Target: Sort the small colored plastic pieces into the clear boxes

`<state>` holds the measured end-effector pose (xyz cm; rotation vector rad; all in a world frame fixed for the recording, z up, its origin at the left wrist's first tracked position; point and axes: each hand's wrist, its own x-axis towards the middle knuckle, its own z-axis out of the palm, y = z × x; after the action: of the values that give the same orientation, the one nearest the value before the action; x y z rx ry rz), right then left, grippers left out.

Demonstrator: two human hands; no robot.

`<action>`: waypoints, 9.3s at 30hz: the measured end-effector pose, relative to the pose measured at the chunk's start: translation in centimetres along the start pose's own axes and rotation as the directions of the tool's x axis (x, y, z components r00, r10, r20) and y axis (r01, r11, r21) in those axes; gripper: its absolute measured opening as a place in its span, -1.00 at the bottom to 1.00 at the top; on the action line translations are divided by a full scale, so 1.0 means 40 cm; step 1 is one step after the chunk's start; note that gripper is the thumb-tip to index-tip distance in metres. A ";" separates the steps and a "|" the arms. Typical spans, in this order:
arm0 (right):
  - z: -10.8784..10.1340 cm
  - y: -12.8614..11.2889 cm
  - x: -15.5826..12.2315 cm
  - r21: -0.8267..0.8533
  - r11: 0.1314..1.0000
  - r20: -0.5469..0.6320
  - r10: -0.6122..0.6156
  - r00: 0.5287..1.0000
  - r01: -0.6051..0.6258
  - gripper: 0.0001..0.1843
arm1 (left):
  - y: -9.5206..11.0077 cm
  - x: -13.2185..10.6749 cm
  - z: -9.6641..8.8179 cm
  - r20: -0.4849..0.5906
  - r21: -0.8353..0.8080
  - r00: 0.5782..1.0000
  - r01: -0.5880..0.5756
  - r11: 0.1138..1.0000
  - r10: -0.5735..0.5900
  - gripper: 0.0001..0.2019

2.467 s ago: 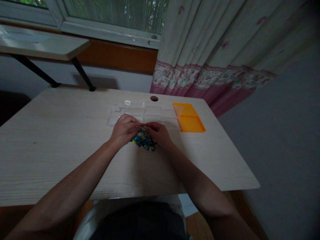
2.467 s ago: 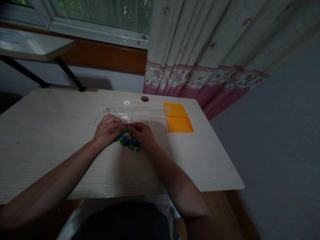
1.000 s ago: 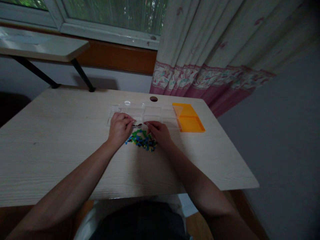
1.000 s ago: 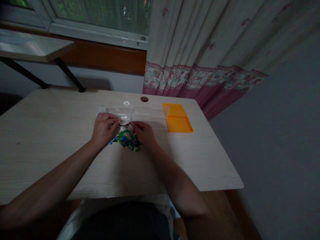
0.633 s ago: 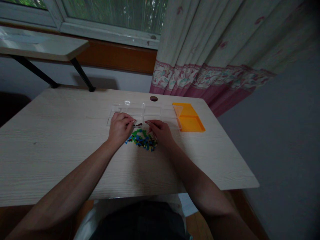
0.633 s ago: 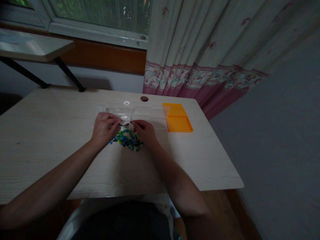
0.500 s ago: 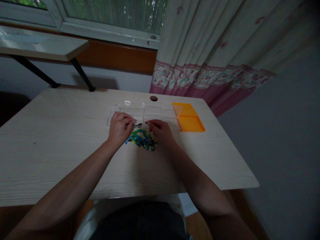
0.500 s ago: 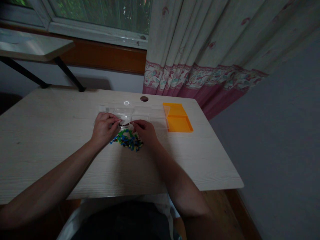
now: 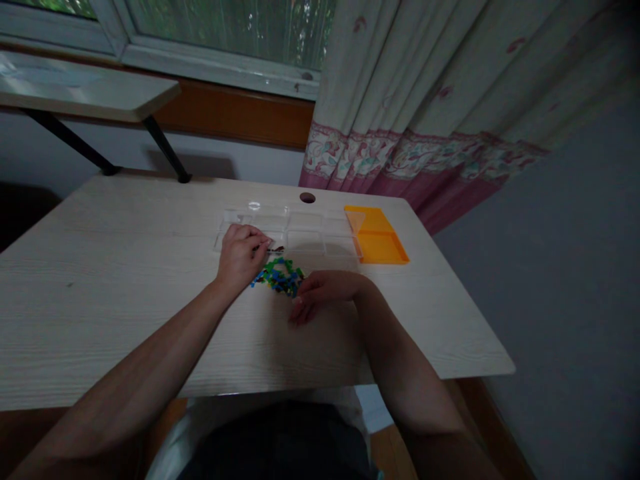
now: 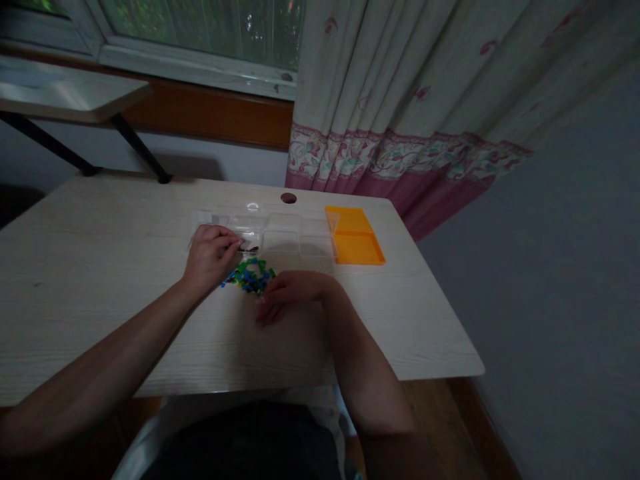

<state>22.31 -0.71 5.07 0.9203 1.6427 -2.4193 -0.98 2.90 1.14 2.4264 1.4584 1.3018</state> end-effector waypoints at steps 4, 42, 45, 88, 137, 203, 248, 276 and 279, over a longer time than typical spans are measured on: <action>0.003 -0.002 0.011 0.028 0.998 -0.100 -0.056 0.993 0.059 -0.56 | -0.001 0.000 0.000 -0.002 0.003 1.000 -0.005 1.000 0.005 -0.83; 0.030 0.012 0.082 -0.017 0.950 0.006 -0.311 0.950 0.311 -0.58 | -0.008 -0.006 0.007 0.020 0.003 1.000 0.015 1.000 -0.015 -0.82; 0.036 0.024 0.098 0.143 0.938 -0.051 -0.311 0.949 0.315 -0.55 | -0.008 -0.006 0.007 0.026 0.011 1.000 0.013 1.000 -0.013 -0.81; 0.010 -0.009 0.017 -0.766 0.382 -0.642 -0.473 0.603 -0.516 -0.69 | -0.011 -0.009 0.010 0.033 -0.002 0.999 0.021 1.000 -0.021 -0.80; 0.006 0.002 0.037 -0.724 0.687 -0.621 -0.614 0.487 -0.058 -0.76 | 0.026 -0.003 -0.007 0.244 -0.240 0.943 -0.170 0.956 0.228 -0.76; 0.028 0.012 0.080 -0.747 0.634 -0.658 -0.663 0.357 -0.200 -0.71 | 0.011 -0.003 0.001 0.120 -0.263 0.959 -0.221 0.939 0.259 -0.82; 0.024 0.014 0.083 -0.741 0.638 -0.667 -0.667 0.332 -0.209 -0.70 | 0.009 -0.001 0.001 0.076 -0.276 0.988 -0.109 0.955 0.135 -0.83; 0.029 0.008 0.078 -0.625 0.742 -0.780 -0.581 0.232 -0.243 -0.71 | -0.013 -0.007 -0.004 0.060 0.134 0.986 0.147 0.980 -0.157 -0.82; 0.029 0.008 0.078 -0.626 0.739 -0.780 -0.582 0.232 -0.249 -0.70 | -0.014 -0.009 -0.003 0.058 0.124 0.987 0.144 0.982 -0.152 -0.81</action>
<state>19.39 -1.03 3.46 2.3990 2.7501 -0.7649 -1.53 2.91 0.75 2.3515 1.7072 1.1239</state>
